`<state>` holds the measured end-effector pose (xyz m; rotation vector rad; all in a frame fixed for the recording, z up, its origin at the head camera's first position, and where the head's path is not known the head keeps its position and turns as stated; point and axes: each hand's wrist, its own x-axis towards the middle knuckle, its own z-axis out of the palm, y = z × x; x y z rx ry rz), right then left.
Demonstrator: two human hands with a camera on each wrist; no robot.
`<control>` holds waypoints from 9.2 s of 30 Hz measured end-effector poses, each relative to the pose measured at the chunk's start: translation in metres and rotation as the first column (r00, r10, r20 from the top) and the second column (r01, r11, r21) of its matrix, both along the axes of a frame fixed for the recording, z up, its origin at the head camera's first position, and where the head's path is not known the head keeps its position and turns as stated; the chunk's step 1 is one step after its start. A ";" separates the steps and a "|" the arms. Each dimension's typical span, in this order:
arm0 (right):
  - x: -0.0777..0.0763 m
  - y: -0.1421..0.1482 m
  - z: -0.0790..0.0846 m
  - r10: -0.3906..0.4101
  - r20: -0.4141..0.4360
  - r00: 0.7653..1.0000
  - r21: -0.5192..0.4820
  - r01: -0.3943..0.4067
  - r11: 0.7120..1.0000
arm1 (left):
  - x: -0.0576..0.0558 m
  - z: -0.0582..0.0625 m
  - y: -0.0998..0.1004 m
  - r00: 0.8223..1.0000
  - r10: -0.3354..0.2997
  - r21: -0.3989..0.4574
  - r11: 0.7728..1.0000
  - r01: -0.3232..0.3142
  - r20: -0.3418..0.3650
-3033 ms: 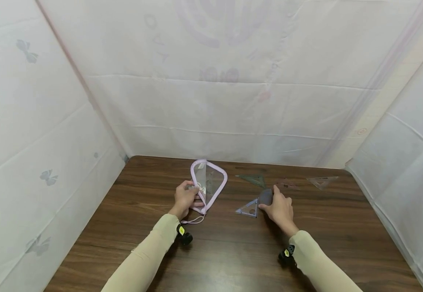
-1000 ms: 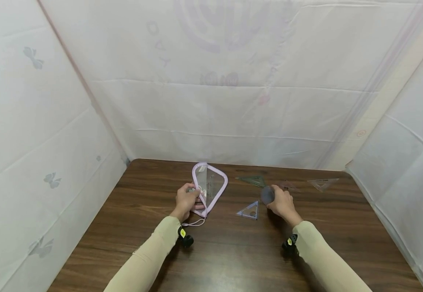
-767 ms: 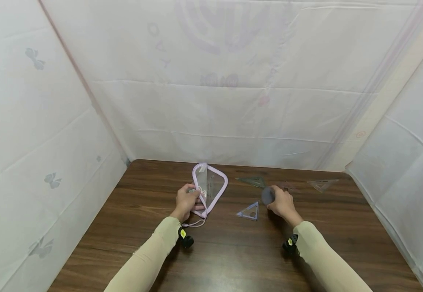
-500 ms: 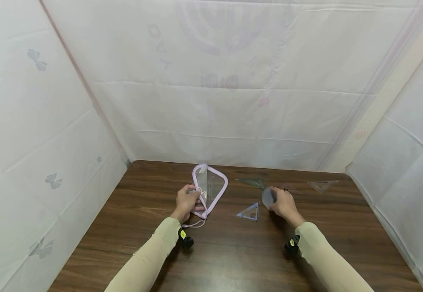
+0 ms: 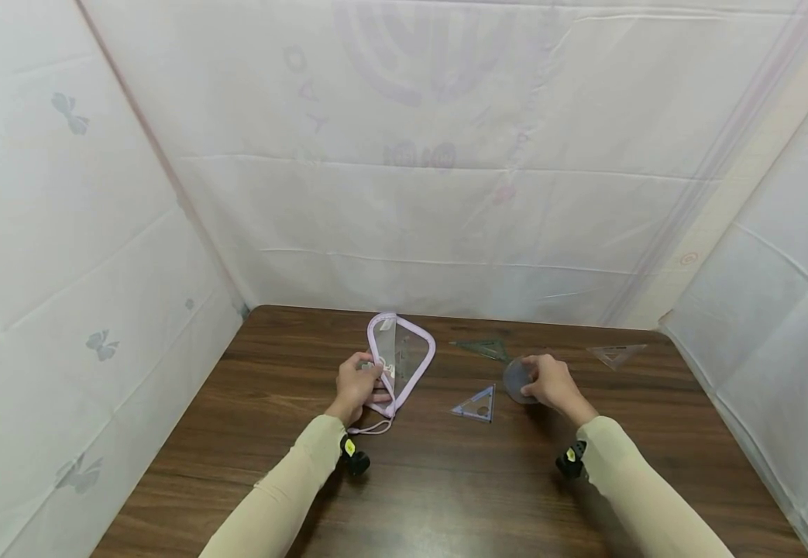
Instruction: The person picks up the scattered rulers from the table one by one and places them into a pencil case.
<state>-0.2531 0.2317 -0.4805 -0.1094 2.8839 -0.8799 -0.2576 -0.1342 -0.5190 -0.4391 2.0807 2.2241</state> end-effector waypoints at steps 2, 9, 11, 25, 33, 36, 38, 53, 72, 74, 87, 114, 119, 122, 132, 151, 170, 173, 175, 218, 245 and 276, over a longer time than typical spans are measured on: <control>0.000 0.001 0.000 -0.007 0.000 1.000 -0.018 0.007 1.000 | 0.000 -0.001 0.000 1.000 0.000 0.001 1.000 0.000 0.002; 0.002 0.003 0.001 -0.019 0.004 1.000 -0.103 0.019 0.995 | 0.000 -0.001 -0.001 1.000 0.004 0.009 1.000 -0.004 -0.007; 0.003 0.004 0.002 -0.017 0.002 1.000 -0.128 0.017 0.992 | 0.000 0.000 -0.002 1.000 0.005 0.013 1.000 -0.005 -0.010; -0.009 0.016 0.011 -0.018 -0.069 0.997 -0.187 0.005 0.982 | -0.002 0.004 -0.002 1.000 -0.011 0.059 0.998 0.013 -0.029; -0.017 0.019 0.029 0.000 -0.065 0.998 -0.226 -0.015 0.974 | -0.003 0.010 -0.003 0.999 -0.021 0.046 0.999 0.023 -0.029; -0.021 0.021 0.035 0.007 -0.066 0.998 -0.230 -0.022 0.973 | -0.003 0.012 -0.003 0.999 -0.029 0.048 0.998 0.030 -0.029; -0.024 0.022 0.039 0.012 -0.069 0.998 -0.233 -0.028 0.972 | -0.003 0.012 -0.003 0.999 -0.031 0.052 0.998 0.033 -0.026; -0.038 0.013 0.057 0.052 -0.049 0.997 -0.300 -0.064 0.952 | -0.002 0.008 -0.004 0.999 -0.040 0.071 0.997 0.042 -0.022; -0.064 -0.029 0.063 0.070 0.027 0.997 -0.478 -0.049 0.877 | -0.003 0.007 -0.001 0.998 -0.040 0.046 0.998 0.042 -0.038; -0.068 -0.035 0.064 0.080 0.026 0.996 -0.477 -0.057 0.877 | -0.003 0.008 -0.001 0.998 -0.040 0.039 0.998 0.041 -0.038; -0.089 -0.075 0.058 0.106 0.009 0.994 -0.484 -0.089 0.871 | -0.010 0.005 0.000 0.999 -0.031 0.041 0.999 0.033 -0.044; -0.100 -0.136 0.024 0.129 0.033 0.991 -0.528 -0.092 0.844 | -0.007 0.007 0.004 0.999 -0.009 0.064 0.998 0.012 -0.051; -0.098 -0.147 0.018 0.119 0.028 0.993 -0.509 -0.088 0.856 | -0.006 0.007 0.003 0.998 -0.006 0.062 0.998 0.010 -0.065; -0.097 -0.154 0.013 0.116 0.020 0.993 -0.505 -0.090 0.858 | -0.006 0.007 0.003 0.997 -0.019 0.062 0.998 0.024 -0.079; -0.093 -0.178 -0.009 0.094 0.053 0.994 -0.508 -0.054 0.860 | -0.005 0.006 0.001 0.996 -0.029 0.070 0.997 0.034 -0.084; -0.090 -0.202 -0.017 0.006 0.171 0.985 -0.420 0.068 0.905 | -0.004 0.006 0.001 0.996 -0.038 0.069 0.997 0.044 -0.082; -0.089 -0.205 -0.019 0.028 0.137 0.990 -0.399 0.029 0.917 | -0.005 0.005 0.001 0.997 -0.041 0.062 0.997 0.045 -0.064; -0.089 -0.204 -0.015 0.027 0.120 0.992 -0.377 0.021 0.926 | -0.005 0.006 0.000 0.997 -0.040 0.067 0.997 0.045 -0.067; -0.088 -0.203 -0.011 0.027 0.108 0.994 -0.357 0.014 0.934 | -0.005 0.007 0.000 0.997 -0.038 0.075 0.996 0.044 -0.067; -0.083 -0.087 0.010 0.243 -0.096 0.965 -0.285 -0.261 0.923 | -0.007 0.007 -0.001 0.998 -0.019 0.099 0.995 0.024 -0.054; -0.092 0.033 0.017 0.256 -0.149 0.955 0.094 -0.244 0.965 | -0.006 0.007 -0.003 0.999 -0.010 0.107 0.994 0.014 -0.037; -0.084 0.161 0.006 0.194 0.066 0.979 0.250 -0.204 0.946 | -0.001 0.012 -0.004 0.998 -0.018 0.112 0.993 0.024 -0.053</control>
